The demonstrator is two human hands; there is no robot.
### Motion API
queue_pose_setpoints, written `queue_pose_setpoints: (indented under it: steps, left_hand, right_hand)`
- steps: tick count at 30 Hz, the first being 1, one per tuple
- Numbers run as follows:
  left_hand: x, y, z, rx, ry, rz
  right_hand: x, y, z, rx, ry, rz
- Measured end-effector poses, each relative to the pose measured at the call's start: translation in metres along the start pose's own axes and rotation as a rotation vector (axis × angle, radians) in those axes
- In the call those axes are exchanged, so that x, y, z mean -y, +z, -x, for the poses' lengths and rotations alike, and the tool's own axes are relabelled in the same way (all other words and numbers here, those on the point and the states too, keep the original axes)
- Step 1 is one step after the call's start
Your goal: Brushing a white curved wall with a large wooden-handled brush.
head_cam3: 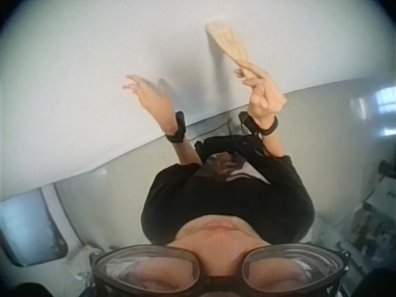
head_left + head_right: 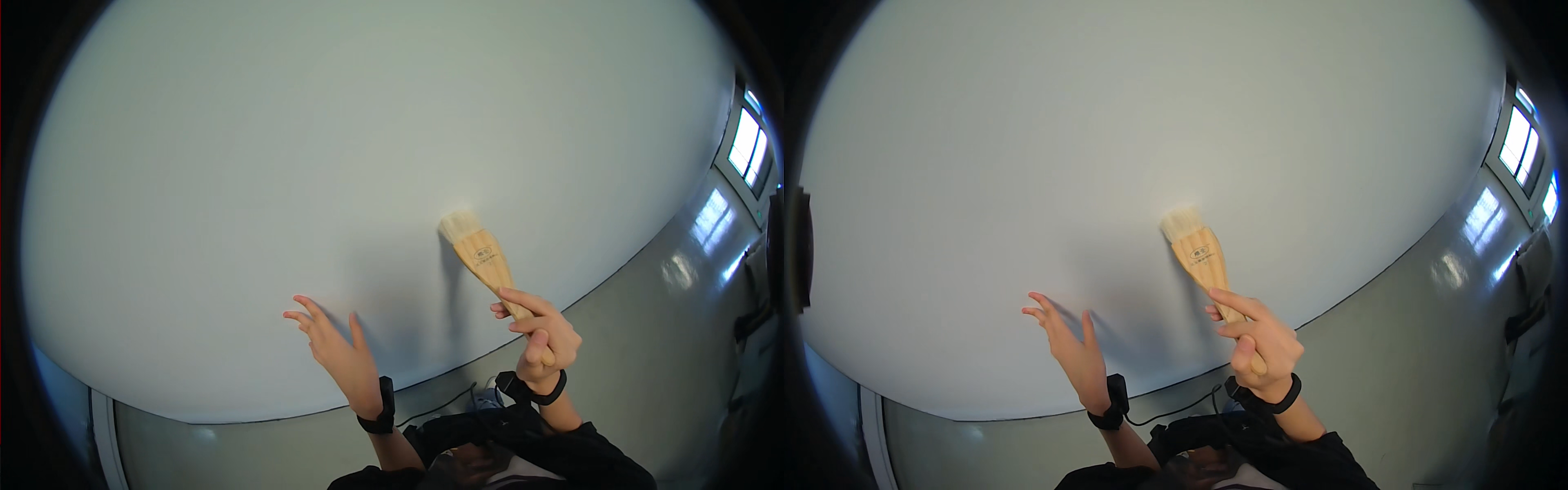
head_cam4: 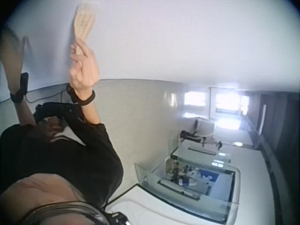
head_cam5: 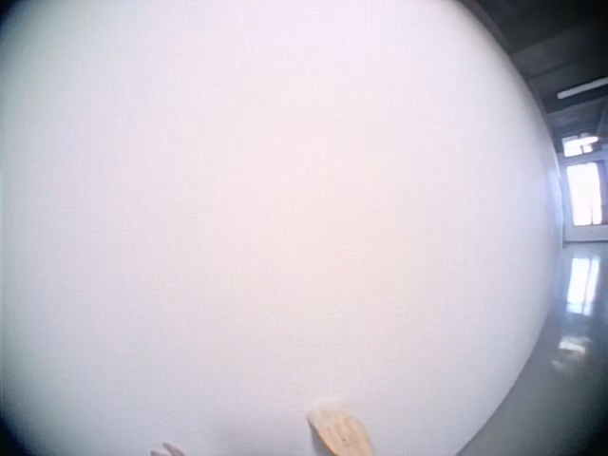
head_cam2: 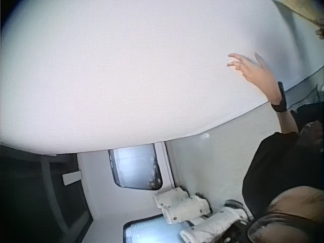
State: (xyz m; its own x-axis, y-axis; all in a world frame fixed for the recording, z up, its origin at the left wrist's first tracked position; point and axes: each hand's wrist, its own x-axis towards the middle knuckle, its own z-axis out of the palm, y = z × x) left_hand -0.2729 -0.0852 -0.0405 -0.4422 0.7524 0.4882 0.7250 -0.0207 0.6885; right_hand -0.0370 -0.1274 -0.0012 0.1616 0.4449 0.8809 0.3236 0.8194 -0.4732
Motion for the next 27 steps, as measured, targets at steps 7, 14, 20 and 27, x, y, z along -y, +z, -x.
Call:
queue_pose_setpoints:
  steps: [7,14,20,27]
  left_hand:
    - [0.0,-0.013,0.008,-0.028,-0.09,-0.219]
    - [0.02,-0.031,0.003,0.113,-0.192,-0.067]
    - [0.013,-0.029,0.004,0.111,-0.196,-0.041]
    - [0.024,-0.023,0.011,0.094,-0.242,-0.111]
  right_hand:
    - [-0.009,0.003,0.016,0.01,0.137,0.085]
    - [-0.016,0.006,0.033,0.053,0.23,0.119]
    - [-0.037,0.001,0.044,0.242,0.455,0.226]
    - [0.025,-0.01,-0.011,0.085,0.134,-0.187]
